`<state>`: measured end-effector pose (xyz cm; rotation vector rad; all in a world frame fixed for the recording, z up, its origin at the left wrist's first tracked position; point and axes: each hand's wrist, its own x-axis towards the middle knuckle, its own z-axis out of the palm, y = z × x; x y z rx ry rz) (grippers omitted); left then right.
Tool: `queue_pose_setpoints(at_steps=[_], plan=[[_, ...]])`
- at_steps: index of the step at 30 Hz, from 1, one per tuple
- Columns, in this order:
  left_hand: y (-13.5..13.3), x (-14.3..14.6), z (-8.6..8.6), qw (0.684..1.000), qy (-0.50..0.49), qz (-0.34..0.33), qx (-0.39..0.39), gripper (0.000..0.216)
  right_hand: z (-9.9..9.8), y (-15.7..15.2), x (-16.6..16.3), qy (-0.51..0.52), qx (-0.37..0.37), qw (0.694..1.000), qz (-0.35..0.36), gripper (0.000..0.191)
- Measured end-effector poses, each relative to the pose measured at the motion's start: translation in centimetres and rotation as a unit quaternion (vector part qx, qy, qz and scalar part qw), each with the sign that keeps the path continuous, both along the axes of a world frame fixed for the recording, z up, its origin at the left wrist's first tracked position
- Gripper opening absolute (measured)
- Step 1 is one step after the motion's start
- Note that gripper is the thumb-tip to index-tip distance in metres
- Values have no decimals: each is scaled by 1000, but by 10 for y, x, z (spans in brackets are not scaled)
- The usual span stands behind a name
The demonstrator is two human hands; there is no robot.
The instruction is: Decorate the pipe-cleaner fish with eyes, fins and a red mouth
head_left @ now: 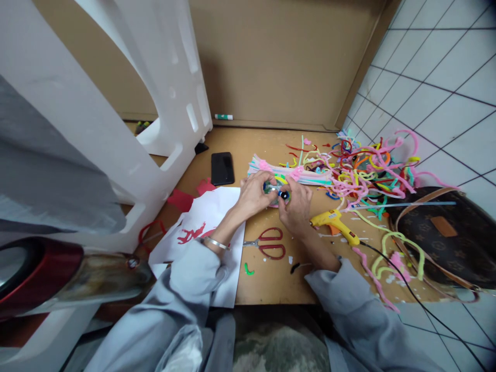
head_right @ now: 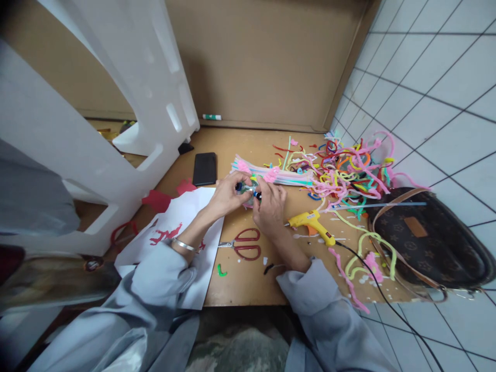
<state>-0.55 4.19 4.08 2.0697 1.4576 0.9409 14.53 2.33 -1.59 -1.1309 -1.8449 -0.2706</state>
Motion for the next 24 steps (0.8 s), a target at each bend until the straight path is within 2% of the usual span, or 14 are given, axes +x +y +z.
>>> queue_pose_setpoints(at_steps=[8, 17, 24], plan=[[-1, 2, -3, 999, 20, 16, 23, 14, 1, -1, -2, -10, 0, 1000, -18, 58], [0, 1, -5, 1000, 8, 14, 20, 13, 2, -1, -1, -5, 9, 1000, -6, 58], [1, 1, -7, 999, 2, 20, 25, 14, 2, -1, 0, -2, -24, 1000, -1, 60]])
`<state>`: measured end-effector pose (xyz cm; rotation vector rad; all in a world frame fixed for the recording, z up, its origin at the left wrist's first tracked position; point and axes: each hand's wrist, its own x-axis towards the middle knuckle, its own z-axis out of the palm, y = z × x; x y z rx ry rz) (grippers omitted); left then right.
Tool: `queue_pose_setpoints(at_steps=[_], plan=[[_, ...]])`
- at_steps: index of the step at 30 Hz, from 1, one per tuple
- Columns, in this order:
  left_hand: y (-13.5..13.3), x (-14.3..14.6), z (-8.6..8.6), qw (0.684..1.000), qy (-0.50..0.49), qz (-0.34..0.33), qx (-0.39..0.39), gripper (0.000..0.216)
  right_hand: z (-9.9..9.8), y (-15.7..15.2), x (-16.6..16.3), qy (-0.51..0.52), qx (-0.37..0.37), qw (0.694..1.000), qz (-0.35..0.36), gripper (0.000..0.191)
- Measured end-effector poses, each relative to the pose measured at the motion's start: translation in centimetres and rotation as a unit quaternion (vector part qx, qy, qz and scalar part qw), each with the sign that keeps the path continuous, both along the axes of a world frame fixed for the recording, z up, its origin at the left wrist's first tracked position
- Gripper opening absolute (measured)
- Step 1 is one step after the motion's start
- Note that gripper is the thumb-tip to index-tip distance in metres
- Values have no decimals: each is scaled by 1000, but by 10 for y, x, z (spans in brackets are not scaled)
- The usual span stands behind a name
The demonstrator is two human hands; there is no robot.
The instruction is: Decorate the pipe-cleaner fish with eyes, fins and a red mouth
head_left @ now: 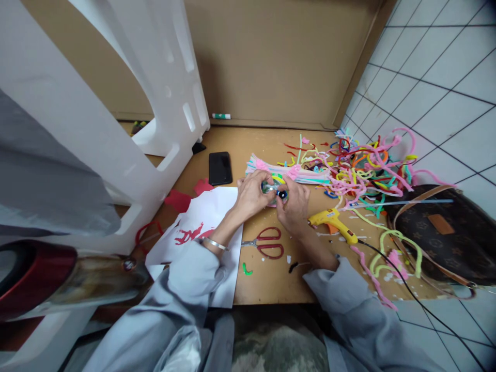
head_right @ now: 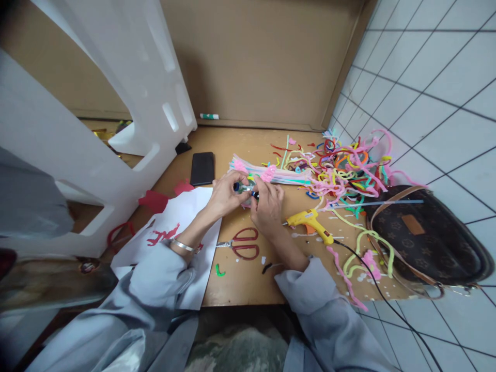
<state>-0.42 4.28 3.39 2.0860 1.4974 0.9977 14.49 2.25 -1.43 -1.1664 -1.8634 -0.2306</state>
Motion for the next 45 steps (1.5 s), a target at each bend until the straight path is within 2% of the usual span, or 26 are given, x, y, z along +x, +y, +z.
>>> queue_pose_setpoints(at_steps=[8, 14, 16, 23, 30, 38, 45], plan=[[0, 0, -1, 1000, -10, 6, -3, 13, -2, 1, 0, 3, 12, 1000, -1, 58], [1, -3, 6, 998, -57, -14, -39, 3, 0, 0, 0, 7, 2, 1000, 7, 58], [1, -4, 8, 997, -66, -15, -44, 7, 1, -1, 0, 7, -7, 1000, 6, 57], [-1, -2, 10, 998, -48, 3, -50, 5, 1, -2, 0, 9, -14, 1000, 8, 53], [0, -1, 7, 999, -35, 12, -40, 4, 3, -2, 2, -2, -21, 1000, 13, 49], [3, -2, 0, 1000, -23, 10, -14, 15, 0, -1, 1, -3, -22, 1000, 0, 49], [2, -2, 0, 1000, -11, 14, -11, 14, -1, -3, -1, -77, 57, 995, -31, 41]])
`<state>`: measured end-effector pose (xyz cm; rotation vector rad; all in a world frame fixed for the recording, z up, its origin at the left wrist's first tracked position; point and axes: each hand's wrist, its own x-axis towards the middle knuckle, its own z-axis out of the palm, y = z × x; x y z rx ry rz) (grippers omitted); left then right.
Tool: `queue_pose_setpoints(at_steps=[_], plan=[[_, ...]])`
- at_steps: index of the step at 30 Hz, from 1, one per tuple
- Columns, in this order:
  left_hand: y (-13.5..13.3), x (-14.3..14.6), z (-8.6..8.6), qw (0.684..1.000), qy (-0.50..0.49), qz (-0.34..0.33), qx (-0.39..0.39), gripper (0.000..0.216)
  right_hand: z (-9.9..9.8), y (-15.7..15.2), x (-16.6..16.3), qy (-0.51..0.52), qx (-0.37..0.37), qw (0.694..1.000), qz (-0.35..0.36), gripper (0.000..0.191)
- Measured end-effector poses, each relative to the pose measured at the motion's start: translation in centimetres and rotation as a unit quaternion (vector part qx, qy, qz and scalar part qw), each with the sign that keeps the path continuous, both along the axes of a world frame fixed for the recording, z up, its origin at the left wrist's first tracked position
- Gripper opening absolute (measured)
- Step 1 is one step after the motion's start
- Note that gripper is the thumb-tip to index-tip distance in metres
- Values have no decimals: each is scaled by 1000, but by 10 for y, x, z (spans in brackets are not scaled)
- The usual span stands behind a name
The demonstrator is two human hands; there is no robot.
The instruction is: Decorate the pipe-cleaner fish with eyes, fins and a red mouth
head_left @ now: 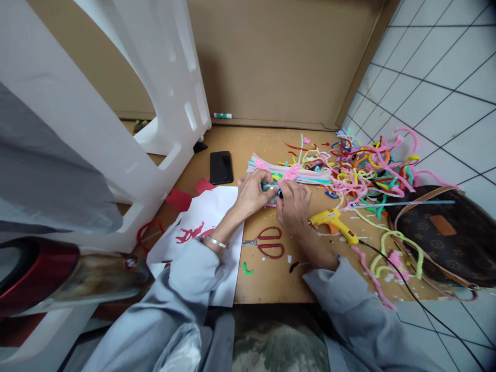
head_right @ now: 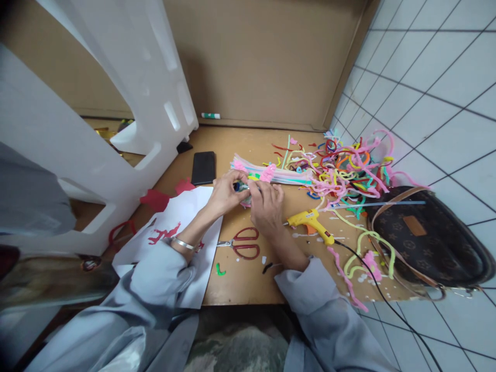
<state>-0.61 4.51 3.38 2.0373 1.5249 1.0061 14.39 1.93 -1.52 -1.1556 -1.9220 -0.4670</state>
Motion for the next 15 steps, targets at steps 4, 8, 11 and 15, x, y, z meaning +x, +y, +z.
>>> queue_pose_setpoints(at_steps=[4, 8, 11, 15], plan=[[-1, 1, -1, 1000, 5, -2, 4, 11, -2, 1, 1, -29, 65, 997, 15, 44], [0, 1, -3, 1000, 5, -1, 6, 12, -3, 2, 2, -33, 31, 999, 14, 46], [0, 1, -3, 1000, 4, 1, 5, 13, -1, 0, 2, -31, 16, 999, 6, 49], [0, 0, 0, 1000, -2, 2, -4, 14, 1, -3, 1, -27, 31, 999, 28, 56]])
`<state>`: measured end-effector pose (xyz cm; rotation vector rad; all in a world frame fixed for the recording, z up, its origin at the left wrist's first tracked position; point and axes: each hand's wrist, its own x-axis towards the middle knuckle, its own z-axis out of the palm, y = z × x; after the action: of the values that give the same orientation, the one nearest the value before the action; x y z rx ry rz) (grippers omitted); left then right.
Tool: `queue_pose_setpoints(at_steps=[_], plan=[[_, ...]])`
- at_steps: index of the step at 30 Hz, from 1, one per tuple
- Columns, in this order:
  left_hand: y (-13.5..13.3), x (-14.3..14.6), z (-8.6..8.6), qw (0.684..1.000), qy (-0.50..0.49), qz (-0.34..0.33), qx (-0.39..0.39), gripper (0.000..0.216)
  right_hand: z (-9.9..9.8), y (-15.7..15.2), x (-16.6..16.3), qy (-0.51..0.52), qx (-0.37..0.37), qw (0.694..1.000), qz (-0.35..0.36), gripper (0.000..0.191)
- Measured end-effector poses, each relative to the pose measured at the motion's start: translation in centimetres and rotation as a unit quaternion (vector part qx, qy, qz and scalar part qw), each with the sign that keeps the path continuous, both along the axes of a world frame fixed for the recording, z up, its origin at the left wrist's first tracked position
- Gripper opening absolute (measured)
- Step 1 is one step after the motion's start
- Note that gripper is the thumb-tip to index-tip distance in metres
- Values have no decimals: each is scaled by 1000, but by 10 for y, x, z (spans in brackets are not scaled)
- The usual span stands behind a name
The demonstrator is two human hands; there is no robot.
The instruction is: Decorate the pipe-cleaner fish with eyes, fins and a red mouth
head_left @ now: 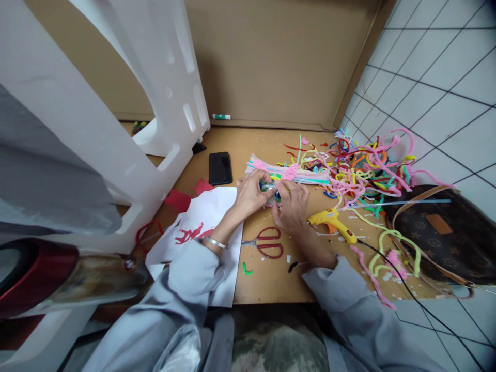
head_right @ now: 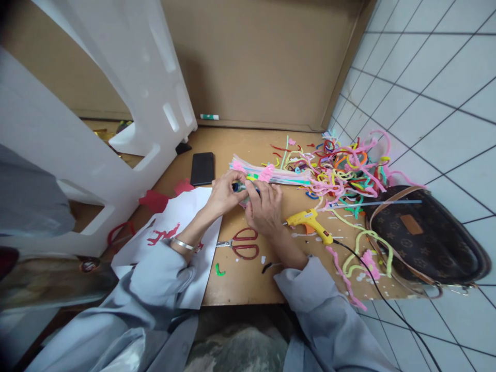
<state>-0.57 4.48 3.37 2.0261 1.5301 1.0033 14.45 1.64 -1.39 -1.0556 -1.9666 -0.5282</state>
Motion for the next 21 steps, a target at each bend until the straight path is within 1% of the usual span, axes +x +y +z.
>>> queue_pose_setpoints(at_steps=[2, 5, 8, 10, 13, 16, 18, 21], plan=[[0, 0, 2, 1000, -5, 2, -6, 14, 1, -1, 0, 16, -3, 1000, 20, 60], [-1, -1, 4, 1000, -12, 2, -14, 16, 2, -2, 2, 79, 12, 996, 44, 62], [0, -1, 3, 1000, -16, -3, -10, 17, 4, 1, 9, 165, 54, 985, 18, 56], [1, -1, 1, 1000, -17, -9, -2, 15, 4, 4, 13, 219, 53, 974, -13, 50], [1, 0, -2, 1000, -19, -12, 2, 12, 2, 11, 16, 297, -4, 955, -26, 41], [0, 1, -2, 999, -31, -24, -3, 10, -3, 16, 15, 358, -81, 930, 0, 32], [-1, 3, -1, 998, -39, -39, -3, 16, -5, 19, 14, 387, -127, 913, 24, 30], [-2, 4, -1, 997, -41, -62, 7, 25, -7, 22, 12, 428, -173, 885, 51, 32]])
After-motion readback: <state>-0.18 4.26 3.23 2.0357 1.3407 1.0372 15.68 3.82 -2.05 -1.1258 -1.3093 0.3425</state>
